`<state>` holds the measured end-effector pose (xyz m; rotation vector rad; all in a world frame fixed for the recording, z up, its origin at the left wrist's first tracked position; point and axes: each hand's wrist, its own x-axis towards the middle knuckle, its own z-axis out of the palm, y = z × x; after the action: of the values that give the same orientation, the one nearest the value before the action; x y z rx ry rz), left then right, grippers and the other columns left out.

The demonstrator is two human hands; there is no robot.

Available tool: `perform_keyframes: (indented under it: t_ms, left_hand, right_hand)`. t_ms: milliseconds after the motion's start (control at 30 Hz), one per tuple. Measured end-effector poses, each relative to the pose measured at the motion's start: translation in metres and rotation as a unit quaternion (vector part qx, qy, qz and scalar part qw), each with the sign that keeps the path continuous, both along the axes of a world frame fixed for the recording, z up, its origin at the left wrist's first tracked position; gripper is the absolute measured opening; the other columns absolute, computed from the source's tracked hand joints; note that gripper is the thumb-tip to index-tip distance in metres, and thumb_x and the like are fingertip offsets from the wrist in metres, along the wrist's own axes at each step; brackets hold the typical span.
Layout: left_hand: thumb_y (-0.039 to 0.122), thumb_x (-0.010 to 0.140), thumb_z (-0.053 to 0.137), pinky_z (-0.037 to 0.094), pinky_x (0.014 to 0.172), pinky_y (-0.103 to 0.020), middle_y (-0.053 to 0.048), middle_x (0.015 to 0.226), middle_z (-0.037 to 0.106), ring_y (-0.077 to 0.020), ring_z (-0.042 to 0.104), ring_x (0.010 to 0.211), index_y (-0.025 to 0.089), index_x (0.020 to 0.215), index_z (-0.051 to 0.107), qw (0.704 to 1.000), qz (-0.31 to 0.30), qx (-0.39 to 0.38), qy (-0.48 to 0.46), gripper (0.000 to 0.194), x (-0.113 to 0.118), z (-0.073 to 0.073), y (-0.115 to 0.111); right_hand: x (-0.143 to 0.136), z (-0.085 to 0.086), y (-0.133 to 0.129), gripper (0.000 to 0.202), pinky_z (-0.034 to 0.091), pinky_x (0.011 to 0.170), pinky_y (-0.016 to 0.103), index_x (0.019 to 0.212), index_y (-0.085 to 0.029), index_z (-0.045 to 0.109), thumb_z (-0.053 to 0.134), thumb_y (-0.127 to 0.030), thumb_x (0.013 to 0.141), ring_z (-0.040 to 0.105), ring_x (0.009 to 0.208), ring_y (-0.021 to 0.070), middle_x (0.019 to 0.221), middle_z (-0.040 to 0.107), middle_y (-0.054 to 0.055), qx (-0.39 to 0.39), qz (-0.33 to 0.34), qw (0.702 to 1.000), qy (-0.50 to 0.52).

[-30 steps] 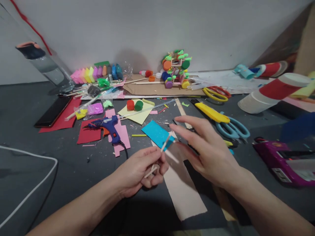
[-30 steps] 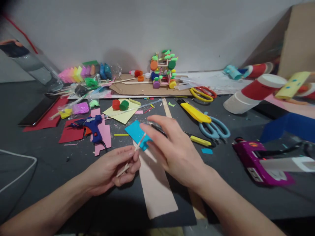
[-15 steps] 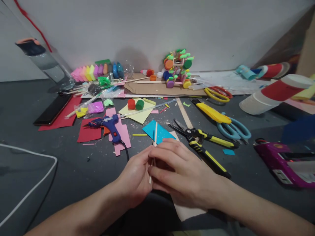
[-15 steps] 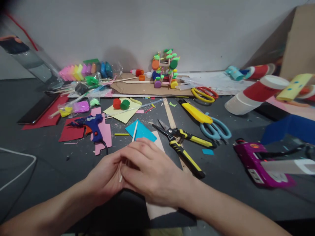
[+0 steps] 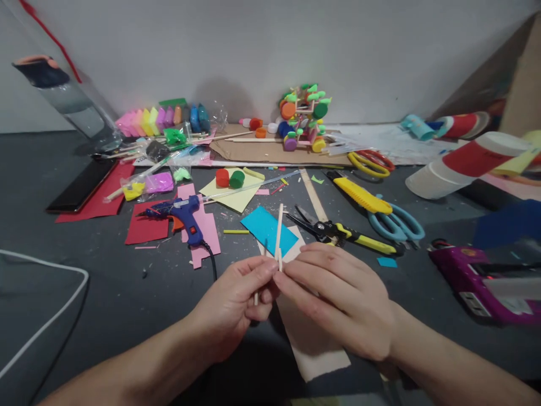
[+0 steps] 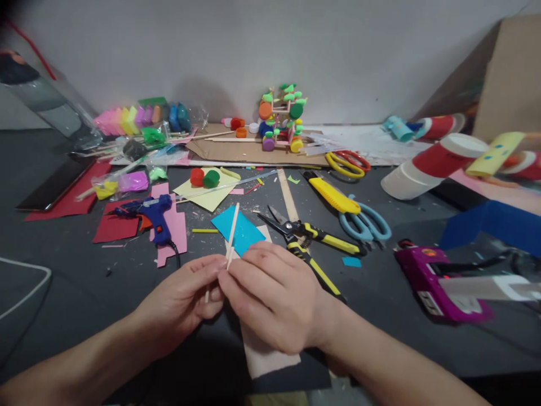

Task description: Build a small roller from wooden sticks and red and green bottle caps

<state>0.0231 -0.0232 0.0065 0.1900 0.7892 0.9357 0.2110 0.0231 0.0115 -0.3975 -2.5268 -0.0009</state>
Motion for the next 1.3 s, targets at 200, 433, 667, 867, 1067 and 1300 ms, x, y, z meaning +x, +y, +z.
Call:
perform_keyframes:
  t_ms: [200,433,667,867,1067,1300]
  left_hand:
    - [0.037,0.068,0.090,0.009,0.041,-0.014,0.008,0.058,0.041,-0.0006,0.027,0.047,0.012,0.071,0.058,0.999,-0.019,0.025,0.008,0.041,-0.004,0.000,0.005]
    - [0.043,0.074,0.084,0.007,0.038,-0.015,0.010,0.051,0.039,0.0006,0.021,0.040,0.014,0.064,0.051,0.997,-0.064,0.046,0.017,0.045,-0.006,-0.001,0.007]
    - [0.045,0.075,0.083,0.011,0.037,-0.016,0.008,0.050,0.048,0.0000,0.024,0.037,0.015,0.069,0.055,0.990,-0.104,0.061,0.068,0.041,-0.007,0.002,0.008]
    - [0.044,0.084,0.074,0.015,0.039,-0.019,0.008,0.049,0.048,-0.0013,0.026,0.037,0.015,0.066,0.056,0.973,-0.126,0.136,0.137,0.038,-0.009,0.000,0.009]
    - [0.046,0.085,0.070,0.017,0.042,-0.019,0.006,0.055,0.049,-0.0029,0.029,0.045,0.013,0.071,0.059,0.955,-0.188,0.159,0.167,0.038,-0.007,0.005,0.004]
    - [0.043,0.087,0.068,0.018,0.042,-0.019,0.006,0.052,0.048,-0.0048,0.031,0.045,0.013,0.076,0.063,0.945,-0.246,0.149,0.154,0.031,-0.008,0.001,0.005]
  right_hand:
    - [-0.008,0.007,0.008,0.023,0.059,0.085,0.041,0.109,-0.016,0.067,0.047,-0.012,0.099,0.068,0.095,0.0214,0.100,0.076,0.009,0.033,0.017,0.998,0.041]
    - [-0.010,0.000,0.007,0.008,0.055,0.082,0.035,0.098,-0.016,0.067,0.064,-0.011,0.092,0.065,0.092,0.0179,0.096,0.071,0.009,-0.159,0.026,0.979,0.125]
    - [-0.009,-0.002,0.005,0.007,0.054,0.079,0.032,0.097,-0.019,0.065,0.067,-0.015,0.092,0.064,0.089,0.0170,0.095,0.069,0.007,-0.288,0.018,0.946,0.149]
    - [-0.011,0.000,0.006,0.009,0.050,0.079,0.028,0.089,-0.020,0.067,0.075,-0.017,0.085,0.064,0.085,0.0154,0.089,0.070,0.002,-0.403,-0.015,0.898,0.173]
    - [-0.010,0.000,0.013,0.009,0.045,0.056,0.021,0.088,-0.017,0.072,0.070,-0.026,0.088,0.057,0.061,0.0105,0.072,0.066,0.000,-0.628,-0.063,0.757,0.167]
    - [-0.014,-0.010,0.013,0.036,0.036,0.040,0.019,0.072,-0.016,0.062,0.080,-0.048,0.075,0.049,0.043,0.0073,0.056,0.061,-0.002,-0.785,-0.044,0.592,0.175]
